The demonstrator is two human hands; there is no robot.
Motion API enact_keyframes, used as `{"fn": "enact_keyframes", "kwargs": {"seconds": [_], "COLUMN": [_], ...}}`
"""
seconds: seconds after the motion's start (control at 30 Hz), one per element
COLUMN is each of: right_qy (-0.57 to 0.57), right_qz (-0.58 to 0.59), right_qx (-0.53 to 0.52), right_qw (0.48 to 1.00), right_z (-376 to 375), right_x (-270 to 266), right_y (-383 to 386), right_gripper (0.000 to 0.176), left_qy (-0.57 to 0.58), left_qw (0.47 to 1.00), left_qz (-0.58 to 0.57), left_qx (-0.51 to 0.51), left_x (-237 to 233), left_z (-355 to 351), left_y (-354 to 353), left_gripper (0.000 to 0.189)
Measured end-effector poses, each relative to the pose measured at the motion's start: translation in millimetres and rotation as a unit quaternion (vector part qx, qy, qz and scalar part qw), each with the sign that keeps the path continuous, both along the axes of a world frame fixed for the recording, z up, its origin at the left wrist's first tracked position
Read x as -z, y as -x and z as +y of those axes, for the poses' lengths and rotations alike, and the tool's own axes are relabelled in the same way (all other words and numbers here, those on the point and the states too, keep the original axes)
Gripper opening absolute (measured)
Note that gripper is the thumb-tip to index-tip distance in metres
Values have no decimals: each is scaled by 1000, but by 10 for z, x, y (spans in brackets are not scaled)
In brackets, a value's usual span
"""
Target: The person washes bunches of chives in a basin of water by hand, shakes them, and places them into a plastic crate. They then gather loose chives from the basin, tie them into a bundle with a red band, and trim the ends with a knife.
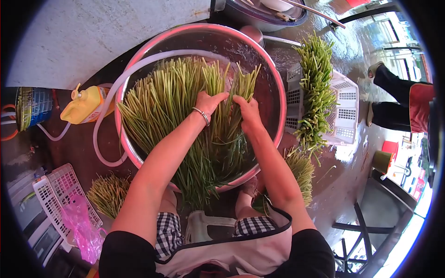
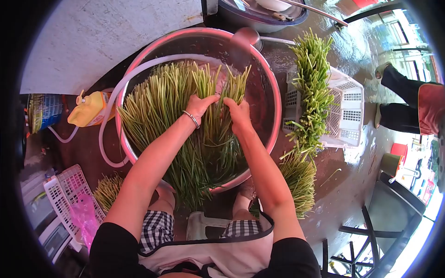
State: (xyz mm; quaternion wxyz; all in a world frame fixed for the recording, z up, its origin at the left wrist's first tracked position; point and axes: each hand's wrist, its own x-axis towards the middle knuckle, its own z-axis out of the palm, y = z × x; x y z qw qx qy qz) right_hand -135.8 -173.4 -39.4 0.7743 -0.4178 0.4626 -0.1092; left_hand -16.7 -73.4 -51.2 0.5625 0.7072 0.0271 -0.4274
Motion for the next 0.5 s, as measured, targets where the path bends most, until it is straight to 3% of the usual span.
{"fn": "enact_keyframes", "kwargs": {"seconds": [0.13, 0.3, 0.5], "right_qy": [-43, -85, 18], "right_qz": [-75, -90, -50], "right_qx": [23, 22, -68], "right_qw": [996, 992, 996], "right_z": [41, 98, 183], "right_x": [59, 26, 20], "right_y": [89, 62, 156], "right_gripper": [28, 38, 41], "left_qy": [89, 97, 86], "left_qw": [995, 995, 993], "left_qz": [43, 22, 41], "left_qx": [21, 18, -67], "left_x": [-25, -17, 5], "left_z": [38, 31, 3], "left_y": [-13, 22, -25], "left_gripper": [44, 48, 45]}}
